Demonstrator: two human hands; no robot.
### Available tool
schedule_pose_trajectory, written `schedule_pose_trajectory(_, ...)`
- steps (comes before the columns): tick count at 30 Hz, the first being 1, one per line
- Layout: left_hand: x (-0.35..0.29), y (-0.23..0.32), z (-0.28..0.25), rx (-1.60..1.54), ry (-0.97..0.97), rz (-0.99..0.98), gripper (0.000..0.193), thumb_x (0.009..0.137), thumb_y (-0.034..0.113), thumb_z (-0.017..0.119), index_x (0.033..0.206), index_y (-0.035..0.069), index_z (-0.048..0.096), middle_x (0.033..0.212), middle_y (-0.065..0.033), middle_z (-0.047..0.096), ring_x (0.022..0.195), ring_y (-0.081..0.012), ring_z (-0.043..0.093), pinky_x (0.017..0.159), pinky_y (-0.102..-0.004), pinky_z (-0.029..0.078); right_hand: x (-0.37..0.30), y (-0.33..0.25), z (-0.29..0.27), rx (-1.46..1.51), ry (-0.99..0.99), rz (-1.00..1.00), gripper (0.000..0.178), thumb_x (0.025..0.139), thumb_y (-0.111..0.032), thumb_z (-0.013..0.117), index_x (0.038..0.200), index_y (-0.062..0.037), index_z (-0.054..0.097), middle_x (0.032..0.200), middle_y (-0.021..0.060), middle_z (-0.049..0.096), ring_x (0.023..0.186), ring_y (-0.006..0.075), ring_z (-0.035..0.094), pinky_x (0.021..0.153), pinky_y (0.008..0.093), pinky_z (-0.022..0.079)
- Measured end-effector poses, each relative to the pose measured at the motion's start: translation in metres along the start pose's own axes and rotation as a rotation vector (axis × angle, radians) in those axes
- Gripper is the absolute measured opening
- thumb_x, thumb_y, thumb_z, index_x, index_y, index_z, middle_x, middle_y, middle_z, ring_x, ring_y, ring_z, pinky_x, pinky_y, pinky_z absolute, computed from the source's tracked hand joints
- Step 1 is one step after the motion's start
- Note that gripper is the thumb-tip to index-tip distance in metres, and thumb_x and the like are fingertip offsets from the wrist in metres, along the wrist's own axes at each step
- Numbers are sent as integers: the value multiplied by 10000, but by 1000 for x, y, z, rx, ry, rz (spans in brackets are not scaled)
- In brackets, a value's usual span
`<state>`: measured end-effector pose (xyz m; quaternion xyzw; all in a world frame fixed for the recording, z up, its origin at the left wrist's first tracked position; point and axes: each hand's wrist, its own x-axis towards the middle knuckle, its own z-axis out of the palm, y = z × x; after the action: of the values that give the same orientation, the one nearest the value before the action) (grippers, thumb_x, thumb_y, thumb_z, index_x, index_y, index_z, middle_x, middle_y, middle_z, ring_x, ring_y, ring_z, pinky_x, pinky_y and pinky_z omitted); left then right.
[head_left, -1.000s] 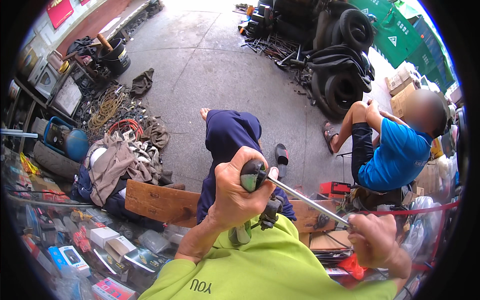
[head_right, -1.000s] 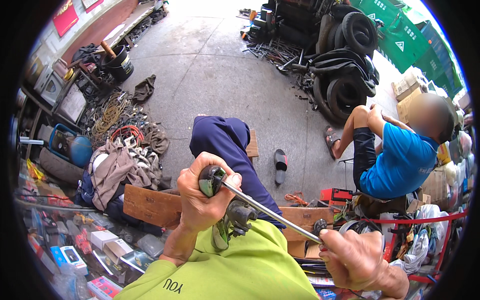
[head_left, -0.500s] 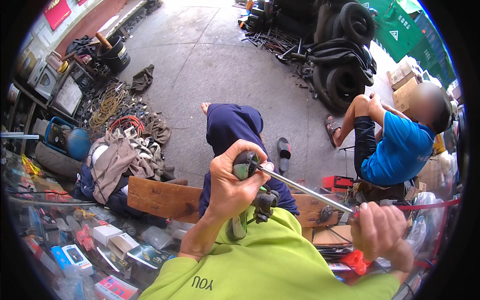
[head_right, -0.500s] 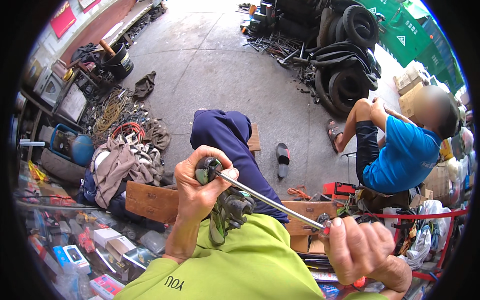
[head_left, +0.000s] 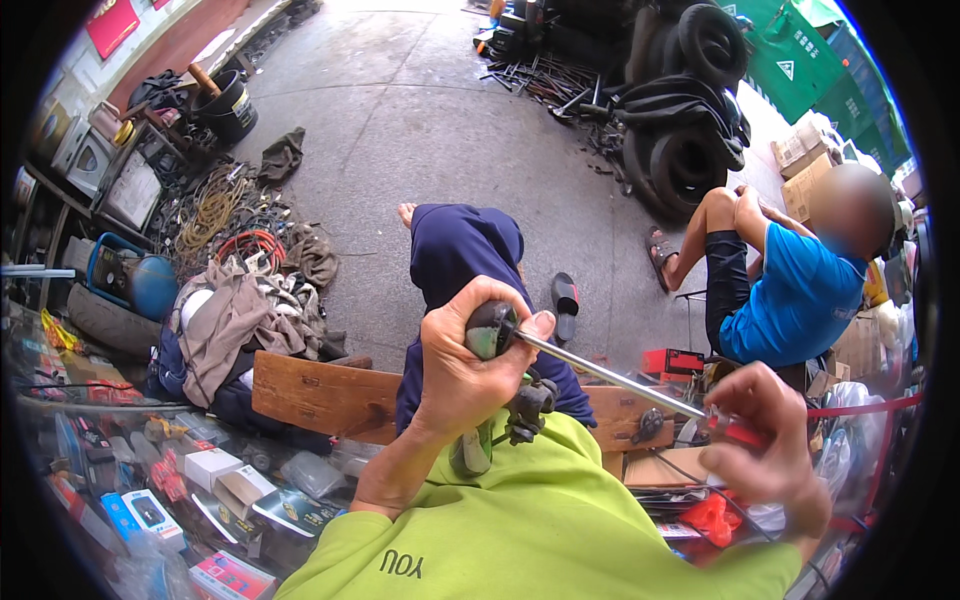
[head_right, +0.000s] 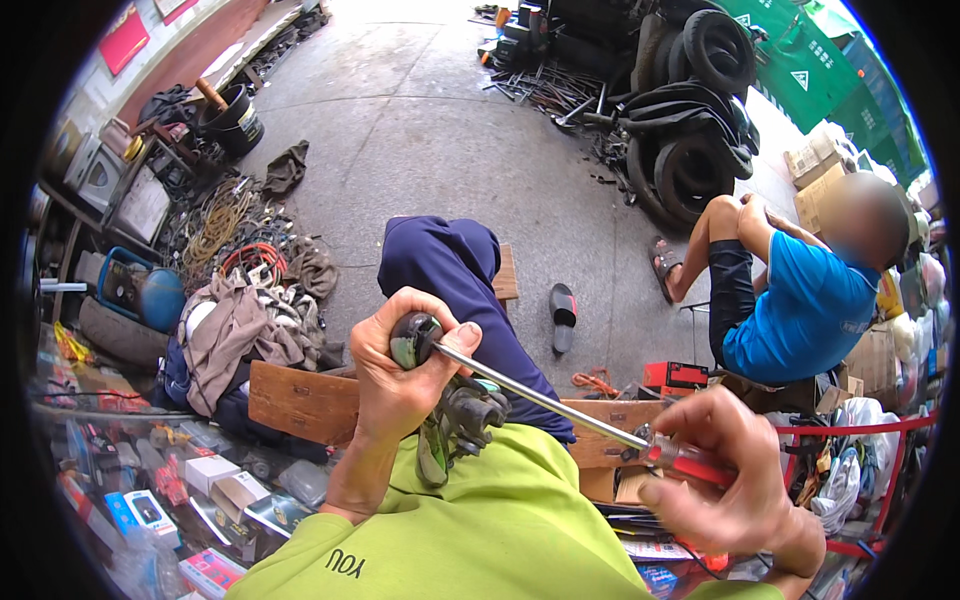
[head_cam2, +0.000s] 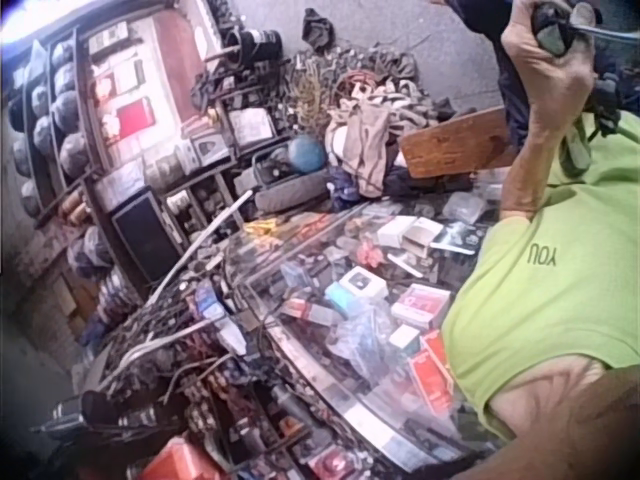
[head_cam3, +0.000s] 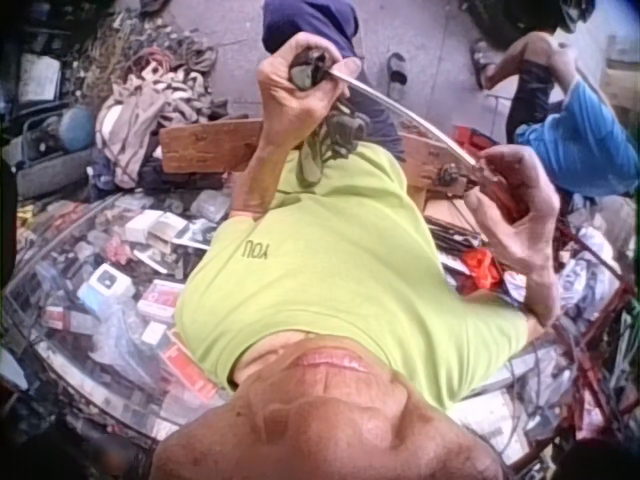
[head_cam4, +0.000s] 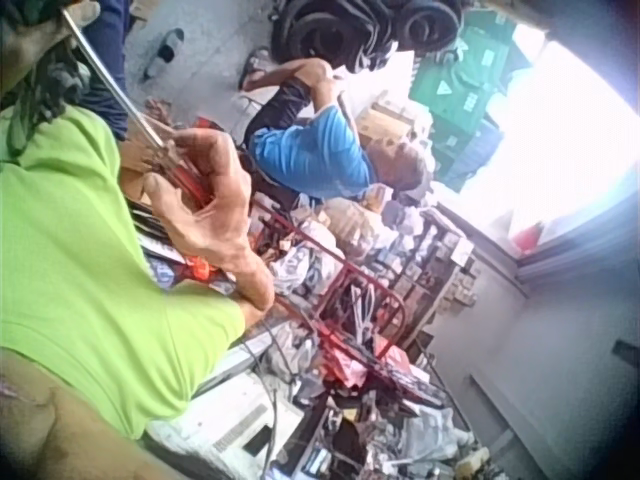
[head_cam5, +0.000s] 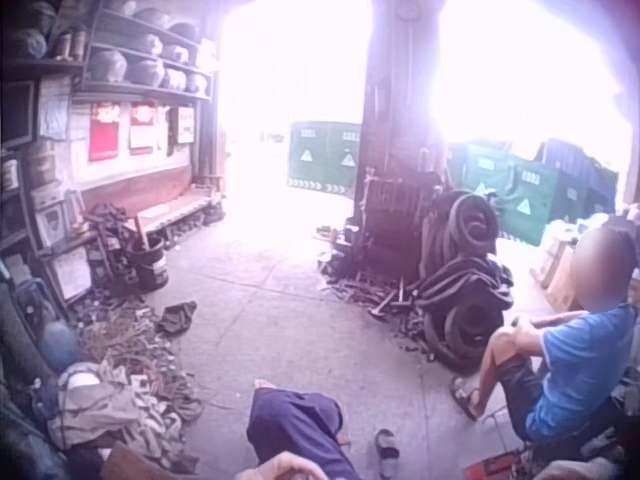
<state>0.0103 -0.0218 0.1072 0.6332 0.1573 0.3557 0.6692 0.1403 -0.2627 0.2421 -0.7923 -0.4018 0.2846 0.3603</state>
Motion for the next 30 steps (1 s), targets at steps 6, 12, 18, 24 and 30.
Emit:
schedule_pose_trajectory(6, 2, -5, -7, -9, 30, 1, 148, 865, 2, 760, 877, 34, 616, 644, 9, 622, 593, -34, 606, 534, -185, 478, 4, 11, 12, -1241, 225, -907, 428, 789, -107, 790, 1109, 103, 598, 736, 119, 648, 505, 160, 555, 423, 302, 378)
schedule_pose_trajectory(12, -3, 2, -5, 5, 3, 21, 137, 864, -17, 744, 875, 31, 615, 660, 3, 625, 603, -42, 612, 548, -193, 490, 9, -11, -12, -114, -86, 59, 238, 931, -173, 719, 896, 53, 650, 650, 67, 618, 502, 92, 534, 439, 266, 392)
schedule_pose_trajectory(18, 1, -2, -5, -65, 20, -36, 133, 859, -22, 744, 879, 23, 621, 675, 0, 626, 614, -43, 614, 549, -194, 494, 14, -10, -1, -76, -32, -62, 267, 880, -128, 760, 1003, 52, 606, 742, 58, 638, 605, 93, 588, 519, 256, 450)
schedule_pose_trajectory(24, 2, 2, -7, -50, 39, -64, 130, 861, -13, 745, 873, 23, 621, 669, 6, 624, 609, -40, 607, 550, -194, 489, 7, 11, 10, -1325, 255, -998, 340, 848, -124, 748, 1056, 92, 587, 723, 136, 630, 480, 156, 510, 403, 299, 345)
schedule_pose_trajectory(30, -4, 2, -4, -19, 26, -7, 125, 864, -10, 741, 867, 29, 623, 669, 2, 626, 609, -42, 608, 554, -194, 492, 17, -11, -17, -86, -128, 83, 234, 913, -170, 716, 959, 41, 624, 687, 67, 624, 526, 94, 547, 483, 244, 401)
